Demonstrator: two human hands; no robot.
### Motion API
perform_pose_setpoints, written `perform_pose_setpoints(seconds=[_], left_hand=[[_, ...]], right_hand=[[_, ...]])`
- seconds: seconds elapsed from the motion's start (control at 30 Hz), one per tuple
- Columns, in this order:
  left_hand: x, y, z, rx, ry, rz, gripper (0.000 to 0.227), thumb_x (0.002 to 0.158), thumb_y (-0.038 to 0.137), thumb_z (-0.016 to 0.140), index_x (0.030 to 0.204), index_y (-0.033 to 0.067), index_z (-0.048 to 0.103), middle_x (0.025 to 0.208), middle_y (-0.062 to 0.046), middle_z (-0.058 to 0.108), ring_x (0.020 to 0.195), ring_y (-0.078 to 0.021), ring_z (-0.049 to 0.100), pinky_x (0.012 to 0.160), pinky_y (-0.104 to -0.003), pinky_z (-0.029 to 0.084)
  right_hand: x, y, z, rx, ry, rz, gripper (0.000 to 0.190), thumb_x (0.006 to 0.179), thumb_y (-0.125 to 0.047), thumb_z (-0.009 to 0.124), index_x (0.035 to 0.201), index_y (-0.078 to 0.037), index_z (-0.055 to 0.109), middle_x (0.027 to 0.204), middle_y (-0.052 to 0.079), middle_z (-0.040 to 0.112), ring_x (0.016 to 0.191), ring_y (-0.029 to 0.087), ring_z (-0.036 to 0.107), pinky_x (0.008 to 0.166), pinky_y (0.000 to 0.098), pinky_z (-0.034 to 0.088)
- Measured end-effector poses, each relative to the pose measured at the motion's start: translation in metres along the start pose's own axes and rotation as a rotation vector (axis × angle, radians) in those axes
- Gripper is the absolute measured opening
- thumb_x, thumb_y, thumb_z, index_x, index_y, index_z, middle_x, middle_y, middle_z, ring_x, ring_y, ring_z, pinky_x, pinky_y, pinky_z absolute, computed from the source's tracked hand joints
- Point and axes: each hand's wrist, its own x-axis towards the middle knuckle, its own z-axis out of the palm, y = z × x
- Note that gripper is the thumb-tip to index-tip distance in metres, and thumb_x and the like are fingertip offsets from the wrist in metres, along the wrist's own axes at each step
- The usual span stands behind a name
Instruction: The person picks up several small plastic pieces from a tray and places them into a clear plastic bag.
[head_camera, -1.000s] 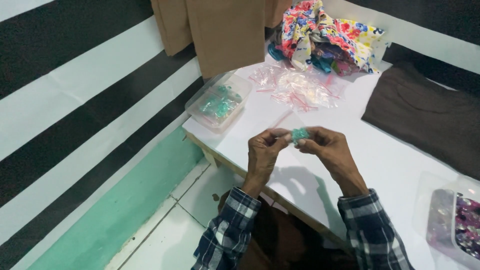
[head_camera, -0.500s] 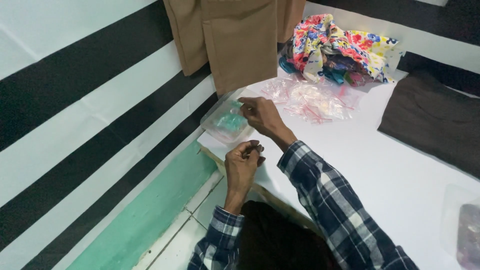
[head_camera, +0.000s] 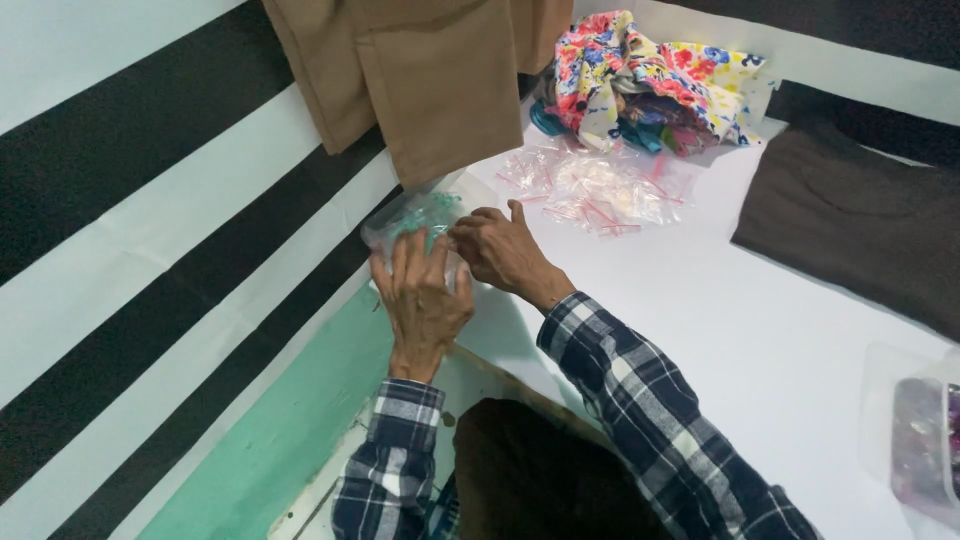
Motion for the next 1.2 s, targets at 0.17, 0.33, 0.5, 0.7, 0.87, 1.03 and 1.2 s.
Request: perform_pose_setpoints(seconds=[0.17, 0.33, 0.5, 0.7, 0.87, 1.03, 1.2], left_hand=[[-0.014, -0.022, 0.014, 0.107, -0.098, 0.108, 0.031, 0.084, 0.011, 0.061, 0.114, 0.0110, 0.067, 0.109, -0.011, 0.070, 0.096, -0.0288, 0.069, 0.092, -0.057, 0.045], [-0.023, -0.008, 0.014, 0.145, -0.060, 0.165, 0.022, 0.090, 0.004, 0.062, 0.112, 0.0096, 0.064, 0.108, -0.011, 0.071, 0.094, -0.0278, 0.071, 0.101, -0.062, 0.043], [-0.021, -0.001, 0.015, 0.082, -0.085, 0.085, 0.030, 0.089, 0.000, 0.069, 0.118, 0.0085, 0.065, 0.111, -0.017, 0.069, 0.106, -0.0350, 0.068, 0.105, -0.073, 0.030], [-0.022, 0.021, 0.010, 0.086, -0.133, 0.030, 0.044, 0.087, 0.007, 0.076, 0.129, 0.0027, 0.065, 0.135, -0.025, 0.062, 0.131, -0.0444, 0.054, 0.108, -0.076, 0.021], [-0.021, 0.087, 0.009, -0.118, -0.066, 0.117, 0.024, 0.095, 0.009, 0.073, 0.119, 0.0060, 0.072, 0.129, -0.018, 0.066, 0.124, -0.0356, 0.060, 0.107, -0.058, 0.036], [-0.018, 0.179, 0.010, -0.568, -0.165, 0.123, 0.017, 0.096, 0.007, 0.070, 0.112, 0.0074, 0.074, 0.107, -0.011, 0.072, 0.104, -0.0278, 0.070, 0.091, -0.042, 0.054], [-0.020, 0.287, 0.014, -1.013, -0.443, 0.240, 0.019, 0.090, 0.010, 0.075, 0.109, 0.0119, 0.075, 0.097, -0.005, 0.075, 0.102, -0.0260, 0.073, 0.085, -0.039, 0.059]], right_hand=[[-0.008, 0.007, -0.001, -0.025, -0.036, 0.010, 0.035, 0.106, -0.037, 0.046, 0.133, -0.024, 0.066, 0.139, 0.001, 0.064, 0.142, 0.021, 0.047, 0.118, 0.0599, 0.021], [-0.017, 0.011, 0.001, -0.002, -0.039, 0.020, 0.036, 0.106, -0.040, 0.046, 0.131, -0.024, 0.066, 0.140, 0.001, 0.063, 0.143, 0.020, 0.045, 0.119, 0.0591, 0.020], [-0.028, 0.014, 0.000, -0.007, 0.087, -0.020, 0.041, 0.106, -0.043, 0.046, 0.142, -0.026, 0.057, 0.149, 0.007, 0.055, 0.146, 0.028, 0.041, 0.116, 0.0599, 0.032], [-0.055, 0.039, 0.017, -0.025, 0.250, 0.035, 0.038, 0.102, -0.040, 0.058, 0.136, -0.025, 0.058, 0.141, 0.013, 0.059, 0.138, 0.034, 0.052, 0.112, 0.0571, 0.041], [-0.105, 0.066, 0.017, 0.011, 0.419, 0.157, 0.025, 0.100, -0.030, 0.062, 0.124, -0.021, 0.065, 0.123, 0.010, 0.067, 0.123, 0.030, 0.064, 0.101, 0.0488, 0.051], [-0.207, 0.098, -0.052, 0.032, 0.641, 0.371, 0.015, 0.099, -0.022, 0.063, 0.111, -0.017, 0.070, 0.094, 0.005, 0.071, 0.093, 0.024, 0.074, 0.080, 0.0350, 0.061], [-0.340, 0.129, -0.132, -0.015, 0.693, 0.620, 0.012, 0.094, -0.013, 0.069, 0.106, -0.014, 0.072, 0.088, 0.008, 0.072, 0.084, 0.031, 0.073, 0.072, 0.0419, 0.061]])
